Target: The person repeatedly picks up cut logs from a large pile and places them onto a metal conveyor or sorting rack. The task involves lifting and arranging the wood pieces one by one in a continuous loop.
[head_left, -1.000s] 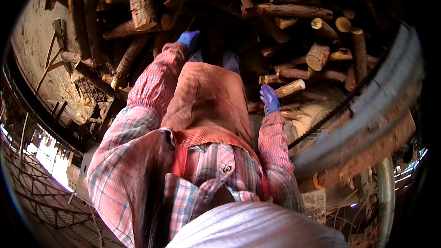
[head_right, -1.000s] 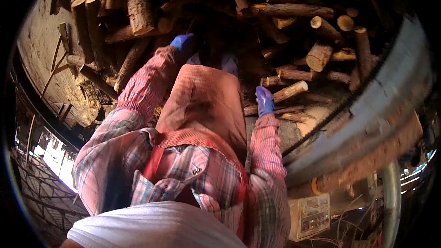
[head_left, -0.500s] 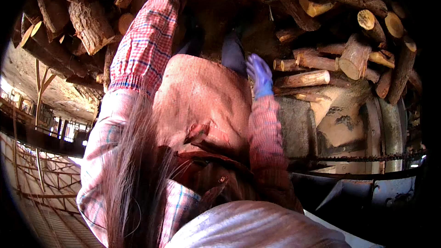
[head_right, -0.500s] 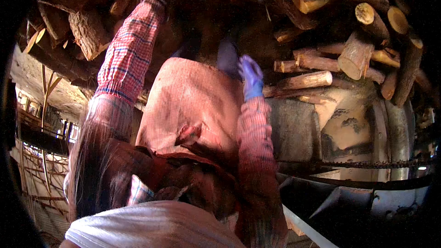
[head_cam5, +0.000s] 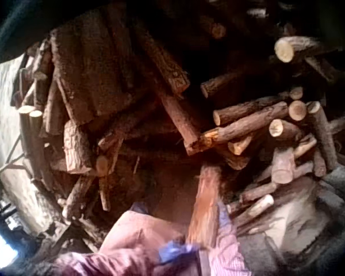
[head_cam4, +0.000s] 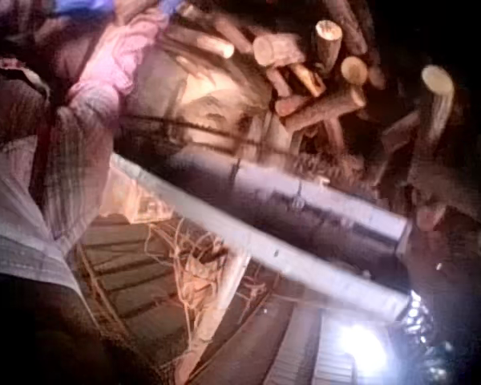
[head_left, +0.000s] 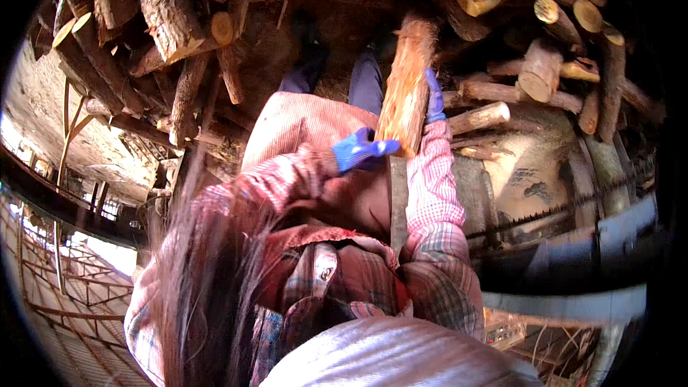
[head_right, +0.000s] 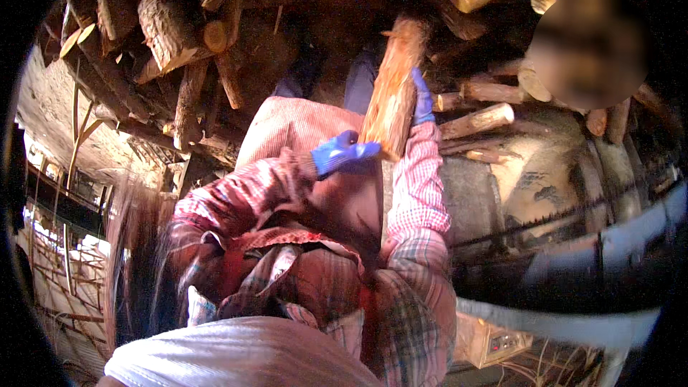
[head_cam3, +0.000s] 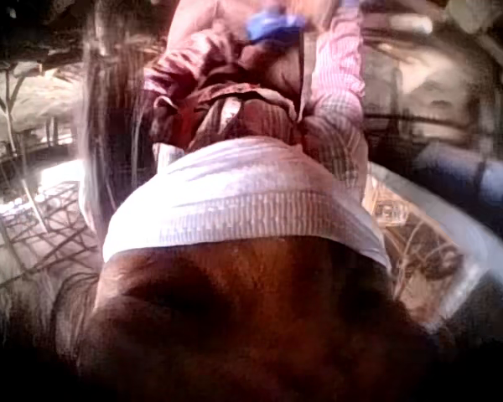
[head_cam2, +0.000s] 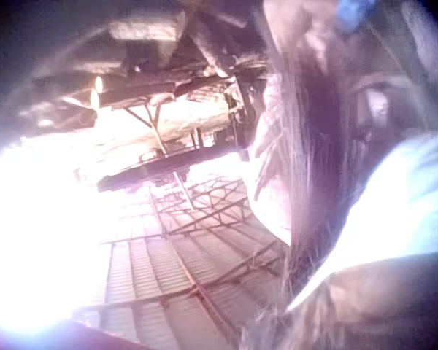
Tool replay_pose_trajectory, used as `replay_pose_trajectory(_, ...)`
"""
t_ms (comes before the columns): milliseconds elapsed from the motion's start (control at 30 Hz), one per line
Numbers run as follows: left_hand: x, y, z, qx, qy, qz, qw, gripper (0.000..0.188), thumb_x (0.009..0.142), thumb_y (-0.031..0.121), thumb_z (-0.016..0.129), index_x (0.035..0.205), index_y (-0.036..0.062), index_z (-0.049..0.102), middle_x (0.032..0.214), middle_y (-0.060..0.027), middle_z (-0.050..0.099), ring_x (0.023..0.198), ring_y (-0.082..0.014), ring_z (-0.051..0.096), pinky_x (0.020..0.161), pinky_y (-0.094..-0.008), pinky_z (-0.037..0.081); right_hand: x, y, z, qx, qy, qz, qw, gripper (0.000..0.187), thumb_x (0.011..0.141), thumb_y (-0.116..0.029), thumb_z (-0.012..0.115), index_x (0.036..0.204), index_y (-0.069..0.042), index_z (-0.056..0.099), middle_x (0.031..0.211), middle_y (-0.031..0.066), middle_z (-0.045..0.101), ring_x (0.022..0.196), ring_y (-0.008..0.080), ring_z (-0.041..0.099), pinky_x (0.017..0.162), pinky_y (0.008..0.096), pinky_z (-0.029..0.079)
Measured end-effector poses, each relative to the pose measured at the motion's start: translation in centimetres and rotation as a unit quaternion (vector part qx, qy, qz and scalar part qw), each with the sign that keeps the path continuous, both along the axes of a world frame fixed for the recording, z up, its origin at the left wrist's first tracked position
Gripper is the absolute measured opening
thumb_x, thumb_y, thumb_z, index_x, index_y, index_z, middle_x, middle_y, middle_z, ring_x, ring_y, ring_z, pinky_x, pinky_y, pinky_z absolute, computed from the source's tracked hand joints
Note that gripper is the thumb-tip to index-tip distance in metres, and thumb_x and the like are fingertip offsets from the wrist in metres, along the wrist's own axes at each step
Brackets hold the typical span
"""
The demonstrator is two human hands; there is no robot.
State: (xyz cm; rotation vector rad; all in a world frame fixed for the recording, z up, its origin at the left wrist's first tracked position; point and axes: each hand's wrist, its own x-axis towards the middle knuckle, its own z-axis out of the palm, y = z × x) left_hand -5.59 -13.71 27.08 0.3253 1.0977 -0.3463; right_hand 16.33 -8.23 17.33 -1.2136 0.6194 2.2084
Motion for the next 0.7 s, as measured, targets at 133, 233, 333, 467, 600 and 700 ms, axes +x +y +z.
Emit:
replay_pose_trajectory(133, -8.1, 1.0, 2.9, 0.358, -0.051, -0.036, 0.932, 0.103, 0.076, 0.047, 0.079, 0.152, -0.0003, 0.030, 0.147, -0.0276, 0.045, 0.137, -0.0406, 0.044, 0.115, -0.0444, 0.035, -2.1, -2.4, 11.6, -0.040, -0.111, 0.084, 0.989, 0.064, 0.090, -0.048, 0.066, 0.131, -0.001, 0.057, 0.116, 0.0159, 0.069, 0.097, 0.0299, 0.070, 0.090, 0.0428, 0.057)
replay_pose_trajectory(233, -9.8, 5.3, 3.6, 0.682, -0.051, -0.187, 0.705, 0.103, 0.070, 0.039, 0.079, 0.154, 0.0044, 0.029, 0.154, -0.0236, 0.037, 0.141, -0.0403, 0.039, 0.117, -0.0495, 0.033, -4.3, -2.1, 20.1, 0.000, -0.074, 0.105, 0.992, 0.061, 0.090, -0.041, 0.067, 0.134, -0.002, 0.055, 0.122, 0.0148, 0.066, 0.105, 0.0289, 0.065, 0.095, 0.0425, 0.053)
replay_pose_trajectory(333, -6.8, 9.5, 6.9, 0.809, -0.190, -0.215, 0.514, 0.107, 0.062, 0.041, 0.078, 0.152, 0.0064, 0.032, 0.153, -0.0211, 0.039, 0.139, -0.0385, 0.042, 0.114, -0.0530, 0.035, -6.1, -1.7, 26.1, 0.118, -0.069, 0.135, 0.981, 0.059, 0.089, -0.034, 0.068, 0.138, -0.003, 0.052, 0.128, 0.0137, 0.062, 0.112, 0.0278, 0.061, 0.100, 0.0421, 0.048)
replay_pose_trajectory(467, -3.8, 14.6, 13.8, 0.814, -0.291, 0.031, 0.501, 0.098, 0.062, 0.041, 0.087, 0.141, -0.0001, 0.045, 0.128, -0.0245, 0.059, 0.114, -0.0459, 0.059, 0.100, -0.0523, 0.048, -2.8, 1.9, 29.2, 0.383, -0.133, 0.144, 0.903, 0.060, 0.089, -0.025, 0.069, 0.142, -0.005, 0.048, 0.135, 0.0123, 0.057, 0.121, 0.0264, 0.055, 0.107, 0.0415, 0.043)
replay_pose_trajectory(600, -2.5, 18.7, 21.6, 0.673, -0.195, 0.078, 0.709, 0.095, 0.061, 0.033, 0.092, 0.138, -0.0010, 0.049, 0.128, -0.0154, 0.062, 0.118, -0.0251, 0.060, 0.102, -0.0403, 0.048, -1.6, 4.3, 31.9, 0.544, -0.269, 0.145, 0.782, 0.063, 0.089, -0.015, 0.070, 0.146, -0.007, 0.044, 0.143, 0.0108, 0.052, 0.131, 0.0249, 0.049, 0.113, 0.0410, 0.037)
replay_pose_trajectory(700, -1.2, 21.5, 26.7, 0.620, -0.141, 0.151, 0.757, 0.076, 0.068, 0.031, 0.087, 0.130, -0.0021, 0.057, 0.113, -0.0109, 0.069, 0.104, -0.0195, 0.065, 0.091, -0.0359, 0.053, -5.3, 4.0, 33.1, 0.618, -0.324, 0.086, 0.711, 0.092, 0.078, -0.007, 0.081, 0.155, -0.011, 0.030, 0.151, 0.0104, 0.040, 0.140, 0.0252, 0.038, 0.117, 0.0414, 0.032)
